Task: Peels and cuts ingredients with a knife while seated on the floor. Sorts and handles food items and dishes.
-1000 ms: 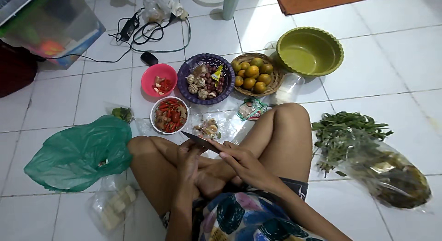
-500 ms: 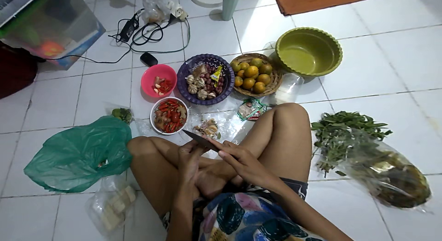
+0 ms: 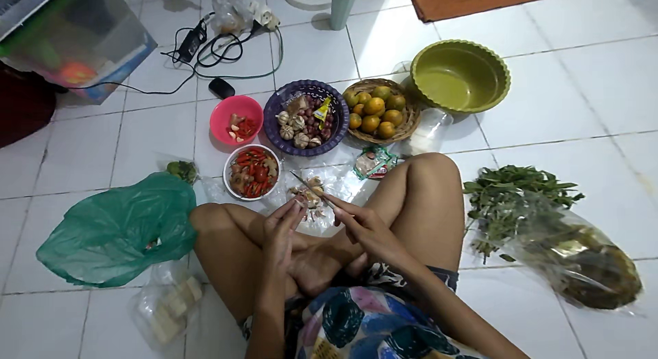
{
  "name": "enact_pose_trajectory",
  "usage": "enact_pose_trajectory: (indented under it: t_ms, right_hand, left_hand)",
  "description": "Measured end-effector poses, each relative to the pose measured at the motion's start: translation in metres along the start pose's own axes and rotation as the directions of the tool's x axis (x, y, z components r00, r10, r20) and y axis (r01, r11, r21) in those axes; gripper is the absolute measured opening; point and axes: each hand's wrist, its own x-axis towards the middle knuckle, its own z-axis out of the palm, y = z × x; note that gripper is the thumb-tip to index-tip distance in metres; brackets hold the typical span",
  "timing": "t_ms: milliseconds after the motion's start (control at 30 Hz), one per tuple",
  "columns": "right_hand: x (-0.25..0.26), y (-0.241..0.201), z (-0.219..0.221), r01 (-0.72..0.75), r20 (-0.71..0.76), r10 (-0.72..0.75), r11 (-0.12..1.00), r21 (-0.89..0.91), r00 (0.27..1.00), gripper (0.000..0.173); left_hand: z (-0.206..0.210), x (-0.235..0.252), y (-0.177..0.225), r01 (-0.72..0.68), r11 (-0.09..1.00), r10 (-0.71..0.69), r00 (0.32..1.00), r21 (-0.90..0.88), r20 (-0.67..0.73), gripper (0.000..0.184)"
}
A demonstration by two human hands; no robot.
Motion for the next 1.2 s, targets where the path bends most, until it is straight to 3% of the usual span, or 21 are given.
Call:
enact_pose_trajectory:
  t_ms: [200,400,533,767,1200]
  right_hand:
    - [0.002,0.002,0.004,0.035,0.027,-0.035,0.999,0.004,0.999,0.046]
    - [-0.005,-0.008,0.014,0.086,0.113,-0.069,0.984,-0.155,0.991,0.052]
    - [-0.006,-0.013,0.022,0.170,0.075,-0.155,0.944,-0.281,0.985,0.050]
    - [-0.007,-0.010,0.025,0.245,-0.010,-0.263,0.908,-0.339,0.965,0.048]
    - [-0.008,-0.012,0.029,0.265,-0.039,-0.311,0.863,-0.431,0.950,0.046]
  left_hand:
    - [0.005,-0.002,0.001,-0.006,1.000,0.007,1.000,0.014,-0.023,0.021]
    - [0.010,-0.007,0.001,-0.040,0.997,0.041,0.999,0.061,-0.024,0.020]
    - [0.012,-0.010,-0.002,-0.098,0.990,0.103,0.994,0.098,-0.048,0.021]
    - [0.011,-0.013,-0.001,-0.163,0.977,0.170,0.985,0.137,-0.038,0.022]
    - [0.014,-0.014,-0.001,-0.168,0.976,0.182,0.978,0.138,-0.099,0.021]
